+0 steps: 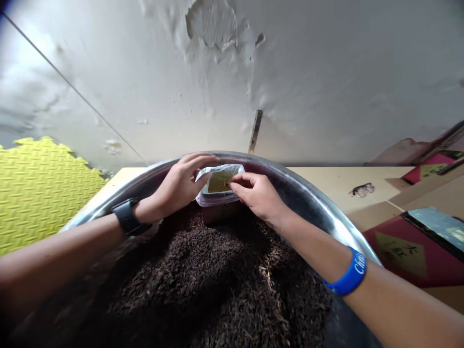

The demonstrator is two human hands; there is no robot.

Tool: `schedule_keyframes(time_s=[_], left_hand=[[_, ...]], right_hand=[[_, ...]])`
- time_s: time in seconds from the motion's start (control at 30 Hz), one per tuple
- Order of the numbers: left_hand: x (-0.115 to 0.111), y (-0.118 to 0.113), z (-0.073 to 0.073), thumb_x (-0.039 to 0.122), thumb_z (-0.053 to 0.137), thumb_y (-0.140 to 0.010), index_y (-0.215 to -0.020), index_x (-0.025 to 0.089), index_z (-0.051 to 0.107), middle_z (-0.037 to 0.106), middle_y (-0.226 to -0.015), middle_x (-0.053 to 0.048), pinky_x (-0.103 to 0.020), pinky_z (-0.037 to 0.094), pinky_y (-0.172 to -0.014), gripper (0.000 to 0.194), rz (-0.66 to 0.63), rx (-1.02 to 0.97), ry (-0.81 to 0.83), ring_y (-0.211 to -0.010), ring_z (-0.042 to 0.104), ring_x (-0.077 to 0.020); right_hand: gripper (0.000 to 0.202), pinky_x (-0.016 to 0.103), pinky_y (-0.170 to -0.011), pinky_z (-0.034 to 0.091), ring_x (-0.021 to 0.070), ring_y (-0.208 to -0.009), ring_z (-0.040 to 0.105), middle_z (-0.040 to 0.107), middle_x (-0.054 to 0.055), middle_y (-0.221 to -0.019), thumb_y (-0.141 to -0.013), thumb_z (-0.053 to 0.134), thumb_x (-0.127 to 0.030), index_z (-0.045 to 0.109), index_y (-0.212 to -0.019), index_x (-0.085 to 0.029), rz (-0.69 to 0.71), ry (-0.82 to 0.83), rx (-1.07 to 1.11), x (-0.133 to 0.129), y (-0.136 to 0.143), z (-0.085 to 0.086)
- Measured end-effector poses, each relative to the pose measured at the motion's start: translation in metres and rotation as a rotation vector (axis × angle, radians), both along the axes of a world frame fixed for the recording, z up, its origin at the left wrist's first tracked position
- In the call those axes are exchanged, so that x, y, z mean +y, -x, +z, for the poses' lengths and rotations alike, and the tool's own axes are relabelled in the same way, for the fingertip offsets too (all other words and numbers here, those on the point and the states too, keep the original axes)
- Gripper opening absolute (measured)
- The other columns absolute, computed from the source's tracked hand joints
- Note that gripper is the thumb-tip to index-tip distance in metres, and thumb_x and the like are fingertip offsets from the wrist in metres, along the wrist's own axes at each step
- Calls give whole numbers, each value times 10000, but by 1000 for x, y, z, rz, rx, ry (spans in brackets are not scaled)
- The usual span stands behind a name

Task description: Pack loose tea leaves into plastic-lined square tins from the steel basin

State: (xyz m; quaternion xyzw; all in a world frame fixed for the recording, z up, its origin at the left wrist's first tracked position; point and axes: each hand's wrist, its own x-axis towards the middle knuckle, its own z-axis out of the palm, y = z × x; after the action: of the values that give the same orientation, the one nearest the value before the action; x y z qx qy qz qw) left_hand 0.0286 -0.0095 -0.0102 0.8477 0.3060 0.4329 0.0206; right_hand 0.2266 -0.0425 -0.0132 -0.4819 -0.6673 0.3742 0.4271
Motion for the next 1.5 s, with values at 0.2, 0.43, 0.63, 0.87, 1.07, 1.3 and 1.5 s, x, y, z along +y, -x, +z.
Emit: schedule_keyframes(time_s=[0.2,0.43,0.63,0.87,1.07,1.3,1.5], left_hand=[[-7,-3,-1,268,578,-878,-923,177,658,673,-919,-33,-287,479,-778,129,-119,96,130,-845,608,-144],[-7,-5,-2,196,590,-859,-877,171,646,671,-874,-16,-264,467,-726,64,-122,118,129,-799,602,-132],[0,-1,0,205,586,-863,-885,162,618,651,-848,-19,-265,469,-718,58,-49,32,75,-765,579,-124],[-1,-3,-3,110,523,-880,-1061,187,594,600,-1097,-59,-335,457,-913,208,-34,19,-2,-1020,549,-157],[-13,-9,-2,174,562,-878,-973,178,642,640,-966,-43,-317,476,-846,125,-153,91,27,-939,585,-159],[-9,-5,-1,152,571,-860,-883,167,630,650,-885,-26,-300,474,-803,66,-92,101,15,-869,585,-153],[7,6,0,77,522,-846,-1143,201,571,600,-1194,-48,-372,410,-1004,326,65,135,-33,-1137,508,-180]], right_hand=[[225,247,-488,324,94,-517,420,500,-21,-580,-793,621,-367,650,-858,-153,18,6,-22,0,1,-3],[314,247,-488,310,96,-508,404,474,-33,-547,-767,630,-441,633,-854,-139,54,58,-31,-3,4,-1],[223,260,-516,343,109,-521,435,498,-22,-555,-784,599,-352,636,-844,-141,2,-68,-107,0,2,-2],[263,258,-486,324,102,-489,417,487,-30,-537,-780,626,-385,641,-872,-138,-41,-49,-75,1,2,-3],[280,256,-481,296,92,-486,386,446,-33,-506,-814,608,-405,561,-694,-157,51,20,-56,-5,8,4],[290,260,-502,307,94,-506,391,453,-26,-535,-898,503,-373,577,-726,-152,21,-73,-74,-7,7,1],[309,262,-635,405,126,-667,537,611,15,-725,-911,478,-409,647,-822,-167,246,-199,-336,-19,13,3]])
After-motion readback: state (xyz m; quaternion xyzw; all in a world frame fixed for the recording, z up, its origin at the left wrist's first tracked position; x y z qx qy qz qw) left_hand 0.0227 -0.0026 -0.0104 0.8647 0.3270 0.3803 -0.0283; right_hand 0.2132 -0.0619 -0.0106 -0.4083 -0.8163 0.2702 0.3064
